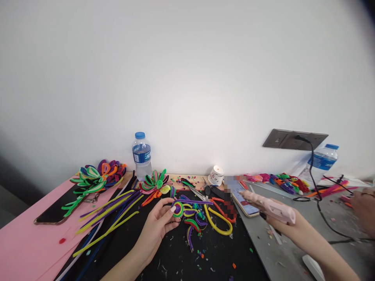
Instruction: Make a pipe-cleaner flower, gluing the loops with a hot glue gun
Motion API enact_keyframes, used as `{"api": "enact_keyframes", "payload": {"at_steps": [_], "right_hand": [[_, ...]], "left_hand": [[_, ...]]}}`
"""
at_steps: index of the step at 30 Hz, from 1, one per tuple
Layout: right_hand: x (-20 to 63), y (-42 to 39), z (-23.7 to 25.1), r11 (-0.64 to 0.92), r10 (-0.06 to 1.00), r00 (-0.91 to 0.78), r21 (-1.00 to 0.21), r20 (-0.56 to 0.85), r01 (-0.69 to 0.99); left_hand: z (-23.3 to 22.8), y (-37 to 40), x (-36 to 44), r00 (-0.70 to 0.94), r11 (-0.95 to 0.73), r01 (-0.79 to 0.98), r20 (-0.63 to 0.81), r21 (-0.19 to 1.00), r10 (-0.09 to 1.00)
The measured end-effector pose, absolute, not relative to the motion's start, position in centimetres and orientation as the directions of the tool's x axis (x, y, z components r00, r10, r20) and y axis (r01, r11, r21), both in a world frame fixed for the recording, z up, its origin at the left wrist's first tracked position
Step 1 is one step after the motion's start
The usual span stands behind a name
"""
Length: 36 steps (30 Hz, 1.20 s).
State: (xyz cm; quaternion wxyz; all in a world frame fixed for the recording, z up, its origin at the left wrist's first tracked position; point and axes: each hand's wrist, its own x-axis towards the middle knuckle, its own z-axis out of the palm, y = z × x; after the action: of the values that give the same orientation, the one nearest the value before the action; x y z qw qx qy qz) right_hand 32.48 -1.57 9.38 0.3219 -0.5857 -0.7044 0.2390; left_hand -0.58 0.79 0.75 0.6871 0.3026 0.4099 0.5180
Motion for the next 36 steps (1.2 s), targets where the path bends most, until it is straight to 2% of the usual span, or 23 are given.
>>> {"api": "enact_keyframes", "payload": {"at_steps": [2,4,13,18,25,30,36], "right_hand": [[29.7,-1.4,10.1,0.230,0.950,-0.301,-0.839,0.083,0.493],[27.3,-1.1,10.1,0.203,0.929,-0.368,-0.884,0.038,0.421],[22.8,-0.2,3.6,-0.134,0.907,-0.362,-0.963,-0.214,0.232],[21.9,-0.5,1.2,-0.158,0.950,-0.251,-0.980,-0.183,0.117],[21.1,-0.7,-0.3,-0.132,0.976,-0.165,-0.990,-0.139,0.054],[21.1,-0.9,-0.9,-0.171,0.965,-0.196,-0.984,-0.176,0.045],[20.5,-1.2,-1.0,-0.181,0.960,-0.225,-0.982,-0.165,-0.050]], "left_hand": [[0.8,0.8,-0.5,0.131,0.284,-0.462,-0.252,0.840,0.959],[0.7,0.8,-0.5,0.141,0.285,-0.458,-0.248,0.842,0.959],[0.3,0.6,-0.4,0.197,0.301,-0.461,-0.235,0.834,0.952],[0.3,0.1,-0.3,0.247,0.343,-0.468,-0.252,0.815,0.936],[0.9,-0.2,0.1,0.265,0.385,-0.508,-0.286,0.771,0.921],[1.2,-0.4,0.2,0.270,0.400,-0.535,-0.298,0.744,0.915],[1.1,-0.3,0.3,0.256,0.388,-0.566,-0.293,0.727,0.921]]}}
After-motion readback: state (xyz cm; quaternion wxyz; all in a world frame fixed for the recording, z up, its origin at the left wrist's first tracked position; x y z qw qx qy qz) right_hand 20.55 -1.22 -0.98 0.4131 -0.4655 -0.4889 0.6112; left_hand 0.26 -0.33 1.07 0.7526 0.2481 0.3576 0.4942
